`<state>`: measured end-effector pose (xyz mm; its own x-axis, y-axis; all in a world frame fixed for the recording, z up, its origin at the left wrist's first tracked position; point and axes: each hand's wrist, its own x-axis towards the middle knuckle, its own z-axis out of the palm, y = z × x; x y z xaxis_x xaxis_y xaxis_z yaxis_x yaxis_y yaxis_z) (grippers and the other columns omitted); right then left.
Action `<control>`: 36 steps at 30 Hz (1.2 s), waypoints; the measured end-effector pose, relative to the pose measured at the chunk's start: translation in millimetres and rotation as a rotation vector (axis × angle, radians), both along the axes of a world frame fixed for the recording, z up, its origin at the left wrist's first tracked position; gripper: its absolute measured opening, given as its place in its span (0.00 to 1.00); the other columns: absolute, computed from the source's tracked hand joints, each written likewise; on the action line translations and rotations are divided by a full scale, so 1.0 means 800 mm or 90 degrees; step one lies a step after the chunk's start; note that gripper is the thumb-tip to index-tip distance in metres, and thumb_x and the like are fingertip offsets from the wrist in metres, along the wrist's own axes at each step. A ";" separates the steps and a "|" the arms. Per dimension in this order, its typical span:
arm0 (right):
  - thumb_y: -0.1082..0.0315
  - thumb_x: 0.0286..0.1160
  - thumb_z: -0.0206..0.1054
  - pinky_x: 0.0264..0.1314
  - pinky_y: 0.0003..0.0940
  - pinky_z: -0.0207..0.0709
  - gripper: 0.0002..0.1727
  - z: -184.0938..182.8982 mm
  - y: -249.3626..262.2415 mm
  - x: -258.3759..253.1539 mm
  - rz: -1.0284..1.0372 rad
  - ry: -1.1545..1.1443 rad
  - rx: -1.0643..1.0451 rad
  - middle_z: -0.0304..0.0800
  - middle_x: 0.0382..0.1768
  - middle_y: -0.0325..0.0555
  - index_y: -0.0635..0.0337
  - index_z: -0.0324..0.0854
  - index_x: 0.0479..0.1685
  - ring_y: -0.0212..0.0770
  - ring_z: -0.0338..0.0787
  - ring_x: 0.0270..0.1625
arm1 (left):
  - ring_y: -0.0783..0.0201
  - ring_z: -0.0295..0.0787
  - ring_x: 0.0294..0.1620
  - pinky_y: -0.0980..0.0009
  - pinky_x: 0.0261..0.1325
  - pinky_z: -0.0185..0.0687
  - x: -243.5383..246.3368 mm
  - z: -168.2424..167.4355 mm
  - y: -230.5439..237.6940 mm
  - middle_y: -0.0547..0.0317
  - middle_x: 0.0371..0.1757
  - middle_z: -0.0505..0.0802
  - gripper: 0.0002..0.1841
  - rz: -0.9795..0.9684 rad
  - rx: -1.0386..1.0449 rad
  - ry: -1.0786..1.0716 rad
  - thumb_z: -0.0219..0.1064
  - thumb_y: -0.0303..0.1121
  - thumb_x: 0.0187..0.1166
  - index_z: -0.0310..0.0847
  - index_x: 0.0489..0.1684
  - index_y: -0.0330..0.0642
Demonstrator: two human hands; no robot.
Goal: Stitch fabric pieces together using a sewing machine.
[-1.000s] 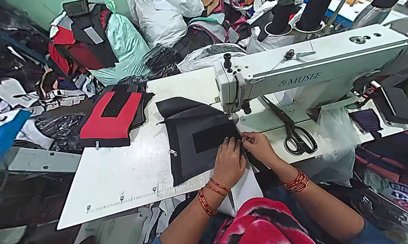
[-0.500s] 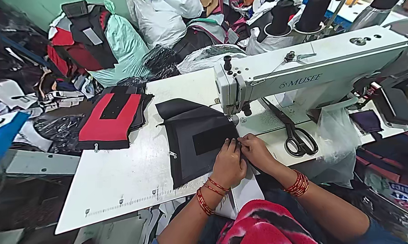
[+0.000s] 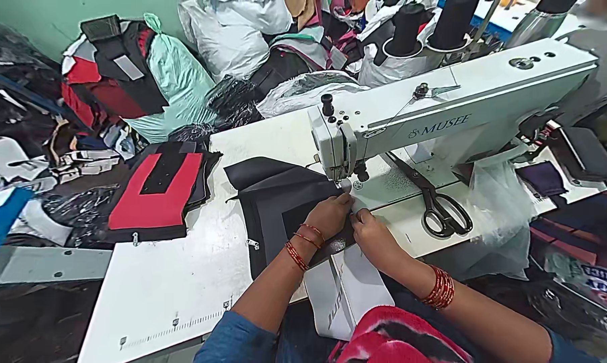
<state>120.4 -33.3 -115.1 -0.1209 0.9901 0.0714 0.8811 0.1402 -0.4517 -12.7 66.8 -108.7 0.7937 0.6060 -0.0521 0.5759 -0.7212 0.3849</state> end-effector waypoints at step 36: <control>0.84 0.73 0.62 0.51 0.46 0.88 0.16 -0.012 0.046 -0.001 -0.012 0.001 0.066 0.87 0.51 0.70 0.77 0.86 0.58 0.61 0.93 0.48 | 0.42 0.92 0.59 0.52 0.62 0.88 -0.030 -0.041 0.030 0.39 0.54 0.94 0.16 0.047 0.144 -0.248 0.61 0.20 0.72 0.94 0.51 0.32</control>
